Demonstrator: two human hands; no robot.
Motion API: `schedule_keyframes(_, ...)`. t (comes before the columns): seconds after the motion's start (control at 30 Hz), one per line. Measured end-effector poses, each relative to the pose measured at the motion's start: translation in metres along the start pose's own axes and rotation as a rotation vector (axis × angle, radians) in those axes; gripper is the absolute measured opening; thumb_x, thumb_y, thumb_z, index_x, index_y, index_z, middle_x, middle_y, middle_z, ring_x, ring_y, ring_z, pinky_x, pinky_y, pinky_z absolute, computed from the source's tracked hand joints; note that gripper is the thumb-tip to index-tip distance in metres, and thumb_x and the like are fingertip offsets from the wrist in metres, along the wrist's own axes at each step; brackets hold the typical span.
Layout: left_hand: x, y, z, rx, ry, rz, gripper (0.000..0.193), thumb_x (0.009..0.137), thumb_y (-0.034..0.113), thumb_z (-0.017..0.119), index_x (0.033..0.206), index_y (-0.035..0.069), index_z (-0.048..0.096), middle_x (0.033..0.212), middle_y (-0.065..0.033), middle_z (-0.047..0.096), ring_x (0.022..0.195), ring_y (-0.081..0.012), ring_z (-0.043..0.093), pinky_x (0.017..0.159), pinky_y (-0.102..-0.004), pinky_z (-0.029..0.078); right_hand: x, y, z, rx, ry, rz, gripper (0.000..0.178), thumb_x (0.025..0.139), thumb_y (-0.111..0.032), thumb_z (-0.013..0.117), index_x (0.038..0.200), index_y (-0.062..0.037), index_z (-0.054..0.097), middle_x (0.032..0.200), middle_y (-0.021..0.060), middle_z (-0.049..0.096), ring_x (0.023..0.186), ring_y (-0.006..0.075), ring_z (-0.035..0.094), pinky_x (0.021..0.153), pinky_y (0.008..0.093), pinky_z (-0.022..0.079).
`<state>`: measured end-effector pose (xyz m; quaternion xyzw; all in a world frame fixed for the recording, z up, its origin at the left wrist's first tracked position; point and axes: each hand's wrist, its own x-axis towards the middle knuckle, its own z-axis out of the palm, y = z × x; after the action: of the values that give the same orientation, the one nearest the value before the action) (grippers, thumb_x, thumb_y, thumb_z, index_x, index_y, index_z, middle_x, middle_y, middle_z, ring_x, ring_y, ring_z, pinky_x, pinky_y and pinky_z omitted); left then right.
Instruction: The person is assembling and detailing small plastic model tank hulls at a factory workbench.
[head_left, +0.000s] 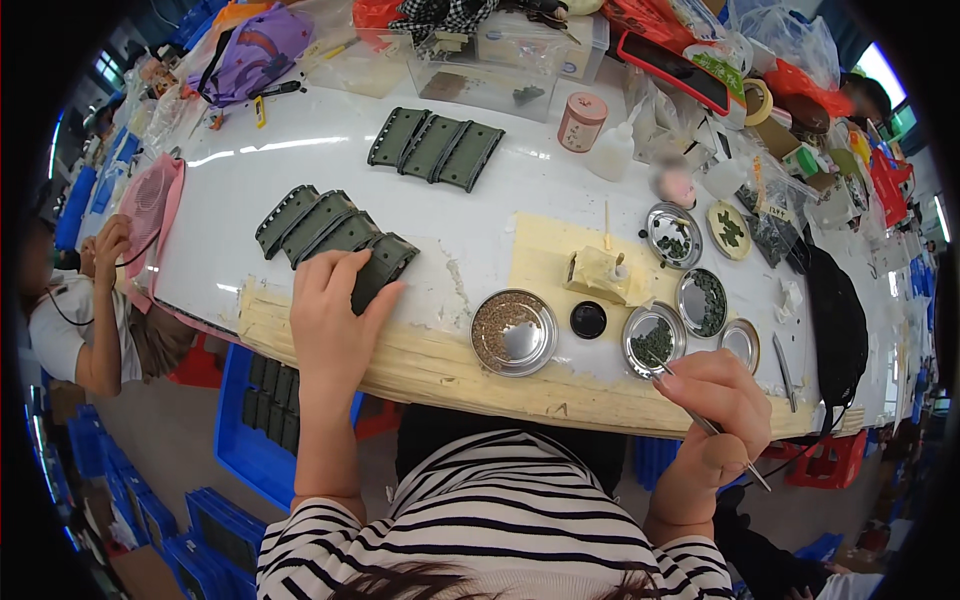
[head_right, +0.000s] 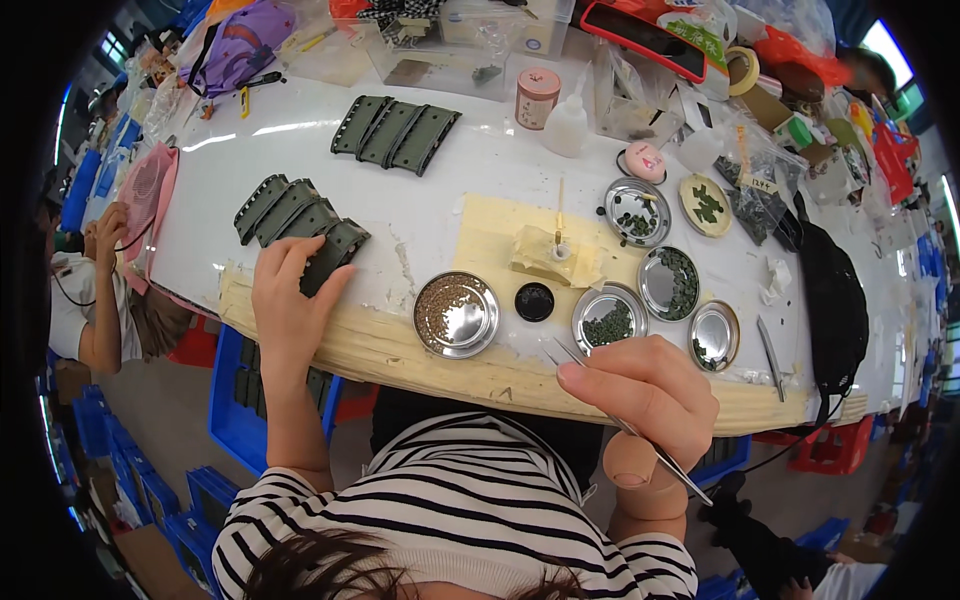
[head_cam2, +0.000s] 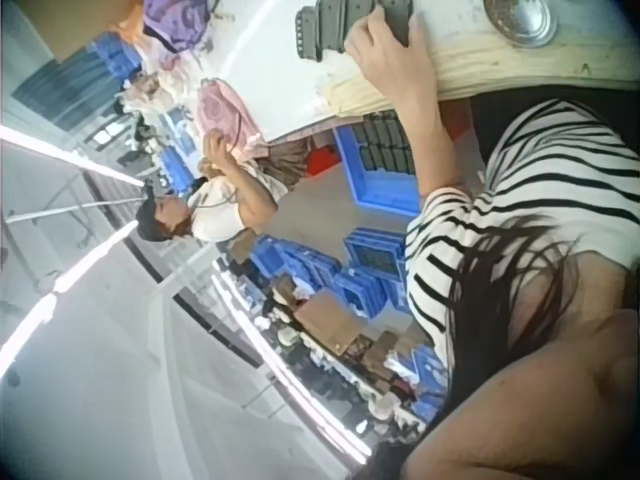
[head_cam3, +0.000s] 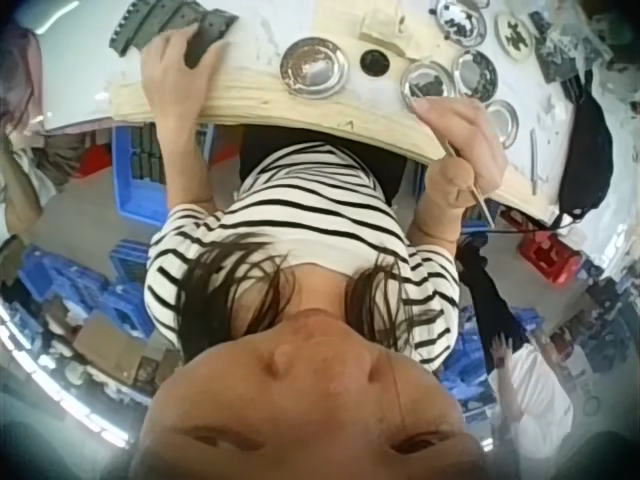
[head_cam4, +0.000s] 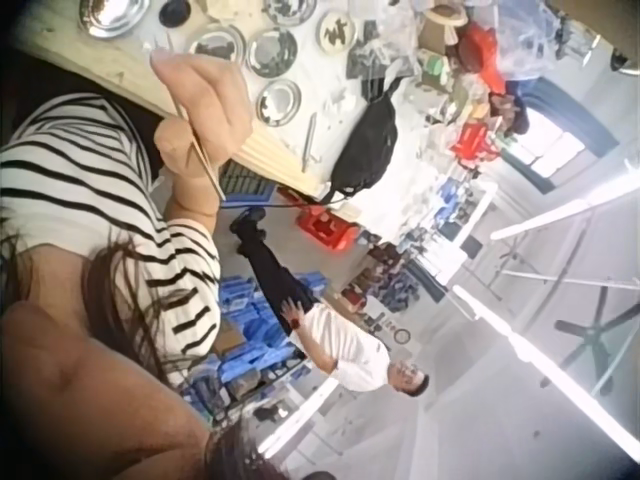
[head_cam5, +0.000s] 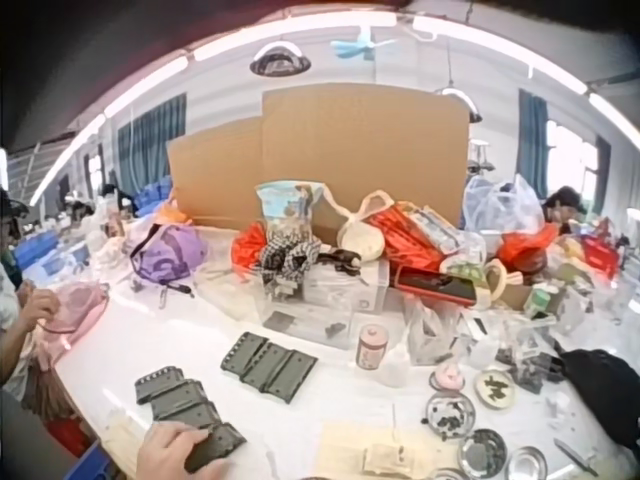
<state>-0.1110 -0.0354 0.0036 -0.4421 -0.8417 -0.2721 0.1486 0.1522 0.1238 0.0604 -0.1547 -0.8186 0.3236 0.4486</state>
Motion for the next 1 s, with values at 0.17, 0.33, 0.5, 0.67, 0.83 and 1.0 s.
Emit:
schedule_keyframes(0.17,0.05,-0.013,-0.004,-0.36,0.069,0.022,0.027,0.086,0.018,0.067,0.106,0.0,0.063,0.089,-0.0115,0.064,0.08,-0.0229,0.06,0.07,-0.032,0.047,-0.003,0.0,-0.004,0.011,0.043,0.015,0.072,0.092,-0.062,0.033,0.082,-0.0024,0.072,0.071,0.0082,0.061,0.061,0.0194,0.057,0.053,0.0276,0.042)
schedule_keyframes(0.33,0.157,-0.074,0.048,-0.087,-0.248,-0.061,0.028,0.091,0.026,0.058,0.099,-0.001,0.064,0.083,-0.0148,0.066,0.077,-0.0231,0.064,0.068,-0.0332,0.049,-0.006,-0.006,0.0,0.033,0.031,0.001,0.072,0.091,-0.063,0.034,0.083,-0.0027,0.072,0.07,0.0078,0.061,0.061,0.0196,0.056,0.053,0.0281,0.042)
schedule_keyframes(0.5,0.194,-0.09,0.08,-0.004,-0.482,-0.174,0.03,0.09,0.029,0.057,0.093,0.0,0.064,0.086,-0.0182,0.067,0.08,-0.0315,0.065,0.073,-0.0389,0.049,-0.008,-0.005,-0.01,-0.022,0.004,-0.013,0.068,0.092,-0.06,0.034,0.083,-0.003,0.071,0.069,0.0075,0.06,0.061,0.019,0.057,0.054,0.0292,0.043)
schedule_keyframes(0.67,0.177,-0.096,0.071,0.072,-0.187,0.023,0.022,0.093,0.024,0.053,0.094,0.002,0.058,0.08,-0.0187,0.065,0.072,-0.0369,0.062,0.067,-0.0413,0.047,-0.012,0.004,-0.017,0.118,0.042,0.036,0.064,0.095,-0.055,0.035,0.079,-0.0025,0.069,0.064,0.0075,0.059,0.059,0.0175,0.055,0.053,0.029,0.042)
schedule_keyframes(0.83,0.108,-0.012,-0.015,-0.226,-0.134,0.13,0.01,0.094,0.011,0.051,0.091,0.001,0.049,0.068,-0.0177,0.057,0.062,-0.0357,0.056,0.059,-0.0375,0.042,-0.017,0.02,-0.008,0.148,0.088,0.11,0.052,0.094,-0.047,0.048,0.077,-0.0013,0.068,0.064,0.0085,0.058,0.057,0.0165,0.052,0.053,0.0273,0.04)
schedule_keyframes(1.0,0.037,0.059,-0.039,-0.511,-0.481,0.399,0.009,0.084,0.003,0.062,0.09,-0.001,0.055,0.075,-0.0128,0.056,0.064,-0.0297,0.055,0.058,-0.0324,0.043,-0.007,0.015,0.022,0.427,-0.157,0.217,0.037,0.068,-0.017,0.084,0.082,-0.0036,0.053,0.109,0.0223,0.061,0.105,0.0298,0.061,0.085,0.0351,0.05)
